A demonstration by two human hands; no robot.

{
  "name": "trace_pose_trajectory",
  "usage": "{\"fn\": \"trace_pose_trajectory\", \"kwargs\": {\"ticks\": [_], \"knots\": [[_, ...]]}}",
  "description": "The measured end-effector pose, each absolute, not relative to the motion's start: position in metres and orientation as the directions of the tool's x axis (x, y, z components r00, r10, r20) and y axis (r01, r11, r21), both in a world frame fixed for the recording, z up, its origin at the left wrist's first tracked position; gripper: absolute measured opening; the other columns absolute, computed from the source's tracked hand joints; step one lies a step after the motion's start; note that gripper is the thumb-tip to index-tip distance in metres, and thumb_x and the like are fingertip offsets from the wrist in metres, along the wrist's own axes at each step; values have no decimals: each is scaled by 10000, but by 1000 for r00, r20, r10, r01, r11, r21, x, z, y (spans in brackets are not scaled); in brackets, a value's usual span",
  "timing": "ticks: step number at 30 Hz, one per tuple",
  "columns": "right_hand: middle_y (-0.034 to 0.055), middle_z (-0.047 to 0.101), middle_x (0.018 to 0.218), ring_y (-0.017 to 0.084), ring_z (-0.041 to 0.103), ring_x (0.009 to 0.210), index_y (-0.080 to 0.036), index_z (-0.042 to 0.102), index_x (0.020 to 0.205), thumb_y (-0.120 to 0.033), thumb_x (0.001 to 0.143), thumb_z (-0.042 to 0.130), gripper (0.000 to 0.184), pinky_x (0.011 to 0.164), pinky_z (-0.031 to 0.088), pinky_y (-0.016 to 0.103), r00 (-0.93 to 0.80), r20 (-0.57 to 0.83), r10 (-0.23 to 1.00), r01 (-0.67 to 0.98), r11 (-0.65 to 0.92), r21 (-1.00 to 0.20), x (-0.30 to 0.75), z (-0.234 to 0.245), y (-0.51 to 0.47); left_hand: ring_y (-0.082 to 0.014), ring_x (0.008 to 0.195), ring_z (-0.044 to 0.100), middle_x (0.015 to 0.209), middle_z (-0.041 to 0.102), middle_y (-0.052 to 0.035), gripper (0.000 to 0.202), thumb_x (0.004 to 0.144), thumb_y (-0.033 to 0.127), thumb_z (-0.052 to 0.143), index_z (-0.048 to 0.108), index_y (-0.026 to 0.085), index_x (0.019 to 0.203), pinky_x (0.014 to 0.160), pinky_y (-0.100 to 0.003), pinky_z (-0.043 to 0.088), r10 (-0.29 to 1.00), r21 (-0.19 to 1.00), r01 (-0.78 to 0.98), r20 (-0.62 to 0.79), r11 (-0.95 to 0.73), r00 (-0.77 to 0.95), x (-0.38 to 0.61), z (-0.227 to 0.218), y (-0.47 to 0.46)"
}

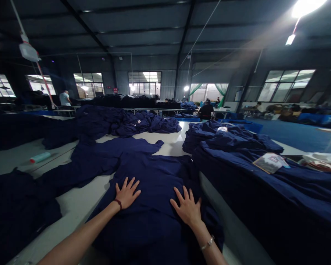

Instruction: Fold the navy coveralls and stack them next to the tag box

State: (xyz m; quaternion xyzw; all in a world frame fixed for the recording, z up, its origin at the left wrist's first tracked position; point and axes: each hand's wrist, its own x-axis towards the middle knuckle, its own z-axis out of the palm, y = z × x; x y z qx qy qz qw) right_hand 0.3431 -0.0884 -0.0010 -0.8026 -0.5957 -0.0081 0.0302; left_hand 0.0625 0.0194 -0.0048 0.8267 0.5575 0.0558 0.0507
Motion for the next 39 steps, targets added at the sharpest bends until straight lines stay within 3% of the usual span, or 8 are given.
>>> {"fn": "trace_pose_trajectory", "kwargs": {"ticks": [7, 9, 12, 18, 24, 28, 34, 39], "knots": [[113, 555, 1254, 323, 460, 1189, -275, 682, 1023, -656, 869, 250, 597, 1058, 125, 625, 256, 266, 929, 967, -244, -77, 329, 37, -88, -387, 1289, 352, 1333, 518, -79, 518, 844, 620, 392, 588, 335, 1228, 1025, -706, -41, 897, 92, 892, 46, -442, 439, 61, 28, 10], [108, 521, 1312, 283, 434, 1225, -255, 660, 1083, -570, 913, 233, 558, 1085, 170, 542, 215, 357, 909, 977, -199, -82, 324, 46, -66, -325, 1217, 444, 1225, 578, -95, 453, 891, 547, 367, 643, 280, 1132, 1079, -635, 5, 892, 103, 891, 152, -442, 425, 75, 44, 24], [53, 373, 1467, 263, 283, 1355, -333, 466, 1341, -518, 928, 252, 500, 1086, 173, 551, 161, 279, 947, 986, -143, -85, 322, 41, -37, -260, 1282, 392, 1349, 505, -75, 487, 937, 485, 286, 491, 271, 1324, 1120, -520, 117, 849, 171, 835, 184, -524, 495, 94, 48, 47], [16, 211, 1549, 346, 115, 1411, -451, 310, 1402, -660, 865, 259, 579, 1030, 160, 662, 249, -17, 968, 960, -249, -126, 332, 7, -28, -395, 1405, 57, 1563, 143, -12, 738, 794, 762, 274, 256, 412, 1445, 1000, -727, 56, 875, 207, 866, -75, -455, 478, 90, 10, 69], [104, 419, 1435, 317, 321, 1340, -306, 547, 1272, -624, 884, 255, 581, 1046, 181, 636, 264, 61, 963, 954, -251, -162, 330, 35, 0, -332, 1279, 378, 1339, 502, -96, 605, 813, 679, 404, 574, 278, 1234, 1077, -584, 174, 869, 195, 847, 85, -495, 488, 113, 30, 92], [53, 345, 1489, 231, 223, 1393, -319, 441, 1360, -491, 942, 225, 501, 1075, 223, 555, 161, 172, 972, 974, -129, -184, 329, 44, 42, -221, 1238, 436, 1299, 540, -93, 453, 938, 433, 328, 544, 200, 1261, 1074, -370, 298, 818, 212, 793, 228, -571, 528, 144, 39, 122], [-6, 168, 1560, 321, 61, 1422, -437, 243, 1430, -628, 895, 227, 568, 1034, 103, 697, 200, 12, 980, 972, -197, -126, 343, 8, 67, -369, 1412, 49, 1557, 164, 9, 717, 833, 713, 291, 249, 365, 1458, 1036, -704, 70, 844, 213, 828, -24, -519, 536, 145, 12, 155], [-11, 204, 1550, 322, 98, 1419, -440, 310, 1405, -639, 889, 227, 559, 1036, 108, 692, 237, -6, 971, 960, -235, -154, 346, 5, 72, -388, 1387, 166, 1539, 236, -5, 752, 766, 751, 382, 340, 380, 1419, 1026, -689, 160, 827, 232, 816, -71, -530, 558, 144, 18, 167]]}}
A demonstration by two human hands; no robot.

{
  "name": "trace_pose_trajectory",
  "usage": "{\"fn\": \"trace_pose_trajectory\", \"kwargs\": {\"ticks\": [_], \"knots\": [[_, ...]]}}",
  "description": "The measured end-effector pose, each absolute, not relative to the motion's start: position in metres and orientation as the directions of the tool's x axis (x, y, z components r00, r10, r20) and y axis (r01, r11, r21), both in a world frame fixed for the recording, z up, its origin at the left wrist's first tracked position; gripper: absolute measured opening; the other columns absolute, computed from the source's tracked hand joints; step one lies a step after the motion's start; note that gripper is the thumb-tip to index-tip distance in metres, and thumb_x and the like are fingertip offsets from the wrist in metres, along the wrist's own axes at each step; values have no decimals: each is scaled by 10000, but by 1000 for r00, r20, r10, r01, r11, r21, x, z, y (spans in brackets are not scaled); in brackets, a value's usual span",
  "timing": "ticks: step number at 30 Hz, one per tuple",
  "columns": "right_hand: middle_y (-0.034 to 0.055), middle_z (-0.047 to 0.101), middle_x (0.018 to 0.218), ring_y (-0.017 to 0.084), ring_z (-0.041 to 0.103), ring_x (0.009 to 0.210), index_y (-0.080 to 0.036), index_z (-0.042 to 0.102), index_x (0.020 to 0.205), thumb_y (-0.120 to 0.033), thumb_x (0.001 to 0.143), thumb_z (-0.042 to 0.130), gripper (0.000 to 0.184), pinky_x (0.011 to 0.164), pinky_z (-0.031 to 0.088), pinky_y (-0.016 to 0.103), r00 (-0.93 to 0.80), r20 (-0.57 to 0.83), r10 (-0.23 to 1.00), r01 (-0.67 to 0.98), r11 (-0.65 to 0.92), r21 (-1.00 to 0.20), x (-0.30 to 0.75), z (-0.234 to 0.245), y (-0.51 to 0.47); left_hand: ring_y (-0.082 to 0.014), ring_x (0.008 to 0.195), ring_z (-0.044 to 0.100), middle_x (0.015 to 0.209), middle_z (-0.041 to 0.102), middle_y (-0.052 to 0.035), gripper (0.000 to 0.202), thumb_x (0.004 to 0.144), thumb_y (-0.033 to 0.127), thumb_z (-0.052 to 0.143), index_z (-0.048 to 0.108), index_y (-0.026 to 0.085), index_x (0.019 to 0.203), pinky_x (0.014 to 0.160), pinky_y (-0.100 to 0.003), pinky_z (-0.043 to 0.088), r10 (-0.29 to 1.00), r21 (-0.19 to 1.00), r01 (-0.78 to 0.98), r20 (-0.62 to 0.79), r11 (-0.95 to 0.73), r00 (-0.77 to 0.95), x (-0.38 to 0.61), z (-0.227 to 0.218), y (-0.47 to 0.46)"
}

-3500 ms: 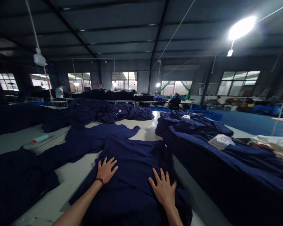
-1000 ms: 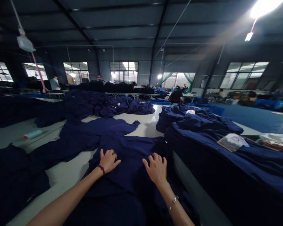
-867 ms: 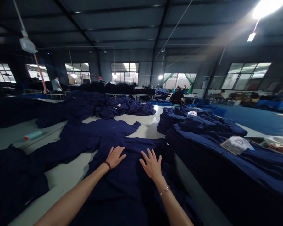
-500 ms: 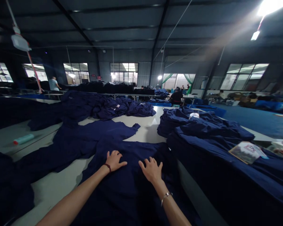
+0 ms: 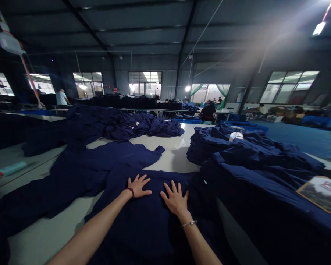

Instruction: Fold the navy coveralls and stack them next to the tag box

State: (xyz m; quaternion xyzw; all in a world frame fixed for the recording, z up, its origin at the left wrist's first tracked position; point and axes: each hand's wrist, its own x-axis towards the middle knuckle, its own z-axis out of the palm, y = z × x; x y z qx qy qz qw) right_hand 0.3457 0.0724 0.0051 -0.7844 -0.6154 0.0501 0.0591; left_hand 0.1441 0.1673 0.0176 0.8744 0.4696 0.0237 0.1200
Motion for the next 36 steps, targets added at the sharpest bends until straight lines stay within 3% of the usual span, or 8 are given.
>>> {"fn": "trace_pose_trajectory", "kwargs": {"ticks": [3, 5, 10, 13, 16, 21, 26, 36], "knots": [[17, 292, 1519, 275, 172, 1409, -372, 442, 1353, -542, 934, 181, 522, 1061, 131, 650, 254, 77, 964, 958, -239, -161, 343, 17, 87, -280, 1330, 345, 1440, 429, -42, 548, 894, 582, 324, 497, 296, 1328, 1080, -508, 259, 825, 220, 800, 55, -559, 562, 153, 26, 176], [14, 288, 1521, 237, 163, 1413, -348, 422, 1371, -489, 951, 168, 510, 1081, 139, 614, 199, 130, 971, 973, -179, -147, 342, 19, 97, -233, 1344, 331, 1441, 430, -36, 515, 943, 494, 250, 467, 271, 1354, 1097, -446, 262, 811, 213, 785, 79, -582, 580, 159, 23, 182], [-43, 203, 1547, 271, 114, 1423, -455, 271, 1412, -537, 936, 207, 487, 1048, 92, 682, 189, 63, 980, 978, -183, -100, 347, 2, 110, -302, 1421, 89, 1554, 168, 46, 608, 903, 639, 188, 222, 390, 1457, 1060, -675, 93, 819, 203, 802, 1, -562, 574, 163, -1, 192], [-55, 159, 1558, 273, 94, 1426, -475, 226, 1417, -551, 930, 193, 494, 1044, 86, 688, 201, 26, 979, 975, -197, -98, 351, -3, 111, -315, 1422, 58, 1564, 123, 42, 624, 894, 650, 205, 176, 401, 1465, 1041, -699, 91, 811, 204, 799, -40, -565, 584, 162, -5, 195], [-42, 218, 1544, 278, 152, 1414, -473, 295, 1396, -529, 936, 186, 476, 1033, 130, 692, 196, 23, 980, 974, -192, -120, 353, 0, 115, -308, 1402, 164, 1542, 227, 22, 556, 916, 594, 275, 295, 386, 1431, 1047, -644, 205, 796, 189, 783, -7, -593, 605, 162, 1, 200], [20, 382, 1473, 216, 243, 1388, -348, 436, 1356, -278, 956, 214, 463, 1076, 199, 578, 156, 182, 971, 986, -143, -82, 363, 12, 134, -184, 1288, 387, 1379, 482, -48, 388, 955, 169, 331, 499, 250, 1295, 1023, -326, 376, 786, 49, 793, 184, -607, 591, 164, 13, 219], [35, 371, 1482, 196, 227, 1394, -269, 379, 1406, -4, 818, 250, 657, 1085, 205, 509, 130, 120, 984, 990, -135, 34, 381, 16, 151, -212, 1182, 486, 1216, 585, -105, 424, 936, 62, 288, 517, 203, 1263, 991, -377, 386, 805, -15, 819, 181, -573, 566, 160, 16, 236], [120, 589, 1140, 224, 516, 1085, -194, 619, 1114, -65, 860, 357, 388, 1051, 240, 442, 96, 201, 975, 985, -121, 121, 389, 38, 146, -227, 1030, 541, 1071, 577, -116, 318, 937, 89, 329, 632, 158, 1005, 854, -354, 437, 806, -114, 831, 204, -544, 556, 158, 34, 229]]}}
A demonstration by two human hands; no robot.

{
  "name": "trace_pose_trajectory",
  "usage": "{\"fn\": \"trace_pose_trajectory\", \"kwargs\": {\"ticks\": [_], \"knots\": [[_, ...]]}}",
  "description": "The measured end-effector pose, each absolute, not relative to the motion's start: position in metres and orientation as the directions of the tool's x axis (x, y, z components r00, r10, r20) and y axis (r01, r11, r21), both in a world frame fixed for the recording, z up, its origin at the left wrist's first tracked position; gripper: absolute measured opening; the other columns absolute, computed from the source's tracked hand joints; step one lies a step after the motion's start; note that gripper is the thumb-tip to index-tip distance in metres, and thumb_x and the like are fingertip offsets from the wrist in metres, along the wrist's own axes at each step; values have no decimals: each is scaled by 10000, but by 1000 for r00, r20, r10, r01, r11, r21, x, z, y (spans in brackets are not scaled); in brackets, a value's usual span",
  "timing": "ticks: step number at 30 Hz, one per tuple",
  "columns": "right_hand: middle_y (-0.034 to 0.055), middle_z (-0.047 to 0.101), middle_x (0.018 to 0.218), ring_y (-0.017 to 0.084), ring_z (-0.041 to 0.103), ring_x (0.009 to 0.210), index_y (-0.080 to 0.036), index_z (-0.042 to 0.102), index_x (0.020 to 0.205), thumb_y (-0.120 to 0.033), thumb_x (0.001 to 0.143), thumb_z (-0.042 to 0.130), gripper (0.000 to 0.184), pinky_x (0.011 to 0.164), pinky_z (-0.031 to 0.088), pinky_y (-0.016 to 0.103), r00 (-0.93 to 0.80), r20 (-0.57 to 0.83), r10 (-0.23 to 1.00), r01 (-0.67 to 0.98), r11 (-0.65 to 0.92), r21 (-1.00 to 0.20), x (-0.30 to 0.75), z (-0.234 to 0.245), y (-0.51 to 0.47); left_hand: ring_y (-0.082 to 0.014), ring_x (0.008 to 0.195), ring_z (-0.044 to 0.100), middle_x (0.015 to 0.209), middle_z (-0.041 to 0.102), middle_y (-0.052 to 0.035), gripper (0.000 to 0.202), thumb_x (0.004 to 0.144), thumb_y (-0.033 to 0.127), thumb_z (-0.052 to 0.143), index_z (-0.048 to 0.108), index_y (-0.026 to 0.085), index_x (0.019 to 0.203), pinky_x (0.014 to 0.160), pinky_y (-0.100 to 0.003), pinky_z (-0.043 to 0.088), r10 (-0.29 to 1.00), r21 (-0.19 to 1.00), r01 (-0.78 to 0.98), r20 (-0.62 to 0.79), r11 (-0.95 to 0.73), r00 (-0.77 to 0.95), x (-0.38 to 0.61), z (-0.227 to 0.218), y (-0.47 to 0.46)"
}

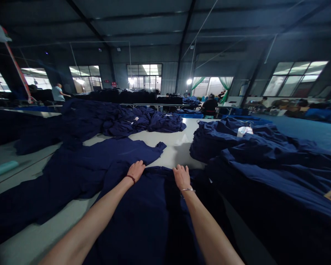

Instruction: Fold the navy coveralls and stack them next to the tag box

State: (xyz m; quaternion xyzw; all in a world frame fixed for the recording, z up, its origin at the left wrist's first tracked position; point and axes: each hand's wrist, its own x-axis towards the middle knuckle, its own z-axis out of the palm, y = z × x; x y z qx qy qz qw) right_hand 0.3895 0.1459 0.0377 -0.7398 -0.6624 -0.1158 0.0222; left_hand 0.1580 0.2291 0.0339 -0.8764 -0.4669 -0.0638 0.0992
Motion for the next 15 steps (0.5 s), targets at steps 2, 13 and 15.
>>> {"fn": "trace_pose_trajectory", "kwargs": {"ticks": [2, 13, 15], "knots": [[108, 588, 1122, 218, 508, 1083, -194, 634, 1050, -95, 860, 407, 312, 1056, 237, 411, 85, 224, 971, 986, -115, 124, 390, 44, 139, -213, 1000, 555, 1038, 589, -99, 315, 946, 95, 325, 614, 173, 1046, 853, -350, 433, 794, -120, 821, 210, -559, 571, 153, 40, 224], [114, 397, 1424, 271, 323, 1311, -305, 447, 1347, -318, 917, 401, 433, 1028, 270, 561, 142, 197, 970, 990, -137, -38, 339, 32, 35, -237, 1148, 471, 1304, 495, -71, 319, 922, 338, 472, 553, 256, 1219, 968, -422, 380, 730, 12, 760, 286, -650, 621, 132, 41, 102], [104, 376, 1445, 304, 289, 1333, -358, 429, 1355, -454, 922, 349, 450, 996, 253, 642, 136, 147, 980, 989, -125, -81, 326, 23, 5, -285, 1253, 388, 1391, 434, -76, 421, 935, 473, 397, 497, 296, 1304, 1035, -544, 277, 752, 46, 769, 258, -637, 607, 120, 28, 70]]}}
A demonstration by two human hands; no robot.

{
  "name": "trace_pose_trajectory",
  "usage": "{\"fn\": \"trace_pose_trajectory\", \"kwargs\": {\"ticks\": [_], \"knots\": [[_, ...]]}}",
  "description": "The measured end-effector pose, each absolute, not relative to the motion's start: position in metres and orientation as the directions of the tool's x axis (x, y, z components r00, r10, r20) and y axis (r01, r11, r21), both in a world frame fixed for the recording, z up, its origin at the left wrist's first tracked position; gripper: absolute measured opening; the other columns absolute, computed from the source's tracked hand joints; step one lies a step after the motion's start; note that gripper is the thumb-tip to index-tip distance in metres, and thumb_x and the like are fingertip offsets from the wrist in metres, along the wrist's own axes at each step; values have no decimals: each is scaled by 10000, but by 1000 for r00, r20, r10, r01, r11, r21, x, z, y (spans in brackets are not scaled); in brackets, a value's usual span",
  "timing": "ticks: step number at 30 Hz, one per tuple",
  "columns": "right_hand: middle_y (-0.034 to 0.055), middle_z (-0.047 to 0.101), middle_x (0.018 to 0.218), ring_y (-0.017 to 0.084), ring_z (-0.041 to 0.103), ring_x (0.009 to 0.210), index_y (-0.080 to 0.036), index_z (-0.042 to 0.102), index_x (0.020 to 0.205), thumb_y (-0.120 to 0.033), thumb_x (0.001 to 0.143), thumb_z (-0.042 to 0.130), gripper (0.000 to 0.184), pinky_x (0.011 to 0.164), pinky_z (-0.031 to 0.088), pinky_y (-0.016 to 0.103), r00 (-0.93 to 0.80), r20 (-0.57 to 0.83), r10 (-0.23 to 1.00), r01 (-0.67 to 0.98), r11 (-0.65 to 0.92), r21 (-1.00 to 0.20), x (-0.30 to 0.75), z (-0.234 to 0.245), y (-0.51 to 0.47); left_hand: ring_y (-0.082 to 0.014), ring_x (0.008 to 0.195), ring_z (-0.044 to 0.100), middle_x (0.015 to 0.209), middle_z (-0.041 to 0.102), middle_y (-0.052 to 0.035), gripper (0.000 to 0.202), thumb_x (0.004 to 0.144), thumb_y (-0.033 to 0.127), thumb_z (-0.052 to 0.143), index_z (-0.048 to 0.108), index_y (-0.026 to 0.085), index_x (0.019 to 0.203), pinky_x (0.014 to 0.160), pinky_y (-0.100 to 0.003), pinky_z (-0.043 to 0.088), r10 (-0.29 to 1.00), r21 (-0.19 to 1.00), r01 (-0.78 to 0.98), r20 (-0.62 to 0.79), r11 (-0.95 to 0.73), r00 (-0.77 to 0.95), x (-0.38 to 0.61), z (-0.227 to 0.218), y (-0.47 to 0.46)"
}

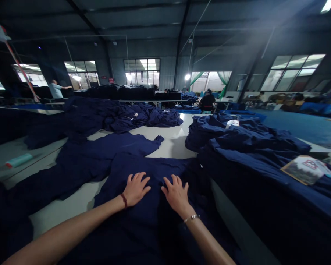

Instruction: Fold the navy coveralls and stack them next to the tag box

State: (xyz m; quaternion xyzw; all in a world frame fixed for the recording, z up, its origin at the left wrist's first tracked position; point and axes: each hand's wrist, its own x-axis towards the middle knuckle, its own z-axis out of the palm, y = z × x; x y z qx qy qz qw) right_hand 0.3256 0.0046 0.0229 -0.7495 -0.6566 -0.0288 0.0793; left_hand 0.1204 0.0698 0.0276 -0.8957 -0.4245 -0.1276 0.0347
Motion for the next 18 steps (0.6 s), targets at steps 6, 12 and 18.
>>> {"fn": "trace_pose_trajectory", "kwargs": {"ticks": [6, 12, 18], "knots": [[96, 291, 1506, 373, 174, 1386, -435, 328, 1401, -684, 853, 257, 606, 979, 148, 718, 213, 39, 976, 974, -208, -92, 310, 1, -34, -387, 1389, 150, 1544, 211, -60, 644, 861, 707, 272, 254, 427, 1440, 994, -729, 108, 814, 111, 807, 59, -580, 577, 93, -2, 36], [132, 303, 1495, 374, 202, 1372, -400, 340, 1406, -651, 870, 273, 596, 964, 175, 707, 227, 74, 971, 973, -224, -48, 314, 5, -1, -368, 1393, 153, 1539, 229, -58, 626, 867, 703, 266, 293, 425, 1427, 1007, -722, 86, 820, 118, 811, 77, -572, 567, 107, 1, 72], [141, 310, 1482, 376, 210, 1360, -374, 361, 1402, -645, 877, 266, 599, 965, 172, 703, 227, 110, 968, 973, -222, -57, 324, 8, 44, -352, 1400, 141, 1543, 221, -41, 634, 856, 723, 256, 285, 440, 1423, 1011, -718, 73, 821, 122, 813, 49, -570, 568, 120, 4, 123]]}}
